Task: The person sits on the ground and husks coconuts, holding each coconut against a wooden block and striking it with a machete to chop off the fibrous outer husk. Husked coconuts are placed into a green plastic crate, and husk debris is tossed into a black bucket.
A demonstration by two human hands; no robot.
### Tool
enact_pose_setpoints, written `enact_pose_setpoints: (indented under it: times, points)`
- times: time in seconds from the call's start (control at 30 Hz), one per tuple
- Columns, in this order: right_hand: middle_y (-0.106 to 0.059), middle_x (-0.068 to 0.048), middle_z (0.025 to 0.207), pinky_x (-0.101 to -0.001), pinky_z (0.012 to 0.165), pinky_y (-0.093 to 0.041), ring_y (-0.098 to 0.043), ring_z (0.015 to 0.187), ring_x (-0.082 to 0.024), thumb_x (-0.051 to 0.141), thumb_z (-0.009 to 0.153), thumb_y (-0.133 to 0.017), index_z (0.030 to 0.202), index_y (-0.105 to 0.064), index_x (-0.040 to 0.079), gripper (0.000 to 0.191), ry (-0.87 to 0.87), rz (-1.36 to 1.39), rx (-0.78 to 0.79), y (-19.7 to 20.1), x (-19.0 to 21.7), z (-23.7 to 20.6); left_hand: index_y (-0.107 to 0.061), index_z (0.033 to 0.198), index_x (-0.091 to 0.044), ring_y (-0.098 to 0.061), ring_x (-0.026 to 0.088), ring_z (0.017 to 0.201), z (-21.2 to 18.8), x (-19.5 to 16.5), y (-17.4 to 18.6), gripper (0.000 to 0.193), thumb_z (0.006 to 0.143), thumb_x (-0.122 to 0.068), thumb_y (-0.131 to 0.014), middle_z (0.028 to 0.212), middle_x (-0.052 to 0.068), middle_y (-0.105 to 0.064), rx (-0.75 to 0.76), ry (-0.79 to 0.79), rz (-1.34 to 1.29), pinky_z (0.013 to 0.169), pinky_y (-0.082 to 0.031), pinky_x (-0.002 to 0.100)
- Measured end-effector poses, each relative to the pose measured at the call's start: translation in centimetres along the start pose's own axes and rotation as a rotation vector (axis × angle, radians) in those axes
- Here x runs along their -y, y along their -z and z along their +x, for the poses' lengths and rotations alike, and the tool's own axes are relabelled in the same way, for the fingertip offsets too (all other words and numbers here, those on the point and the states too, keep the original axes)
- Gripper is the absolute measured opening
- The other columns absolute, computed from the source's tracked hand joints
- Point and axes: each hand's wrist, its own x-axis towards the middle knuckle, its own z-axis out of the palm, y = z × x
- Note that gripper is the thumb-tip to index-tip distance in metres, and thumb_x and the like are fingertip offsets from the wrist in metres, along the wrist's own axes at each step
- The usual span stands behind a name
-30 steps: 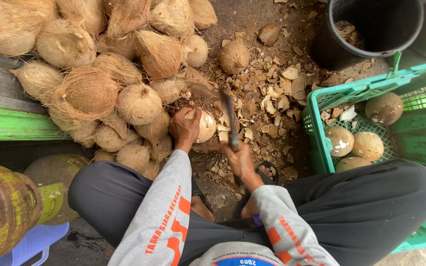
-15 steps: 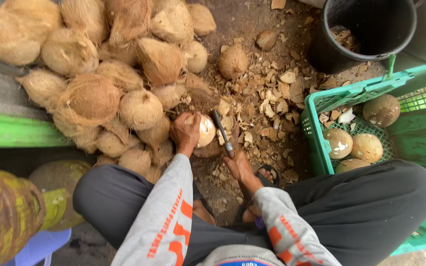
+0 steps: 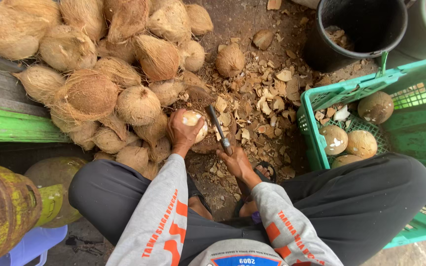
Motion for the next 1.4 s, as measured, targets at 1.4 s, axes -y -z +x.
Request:
enact_pose_setpoints:
  times: [1.4]
  points:
    - [-0.052, 0.002, 0.06, -0.0413, 0.048, -0.048, -0.044, 0.048, -0.013, 0.039, 0.102, -0.052, 0.084, -0.063, 0.015, 0.031, -0.073, -0.065, -0.02, -0.5, 1.0, 0.4, -0.075, 0.103, -0.012, -0.072, 0.024, 0.093, -0.6, -0.3, -4.0, 0.035, 0.094, -0.045, -0.066, 0.107, 0.009, -0.077, -0.03, 0.234, -0.101, 0.085, -0.057, 0.04]
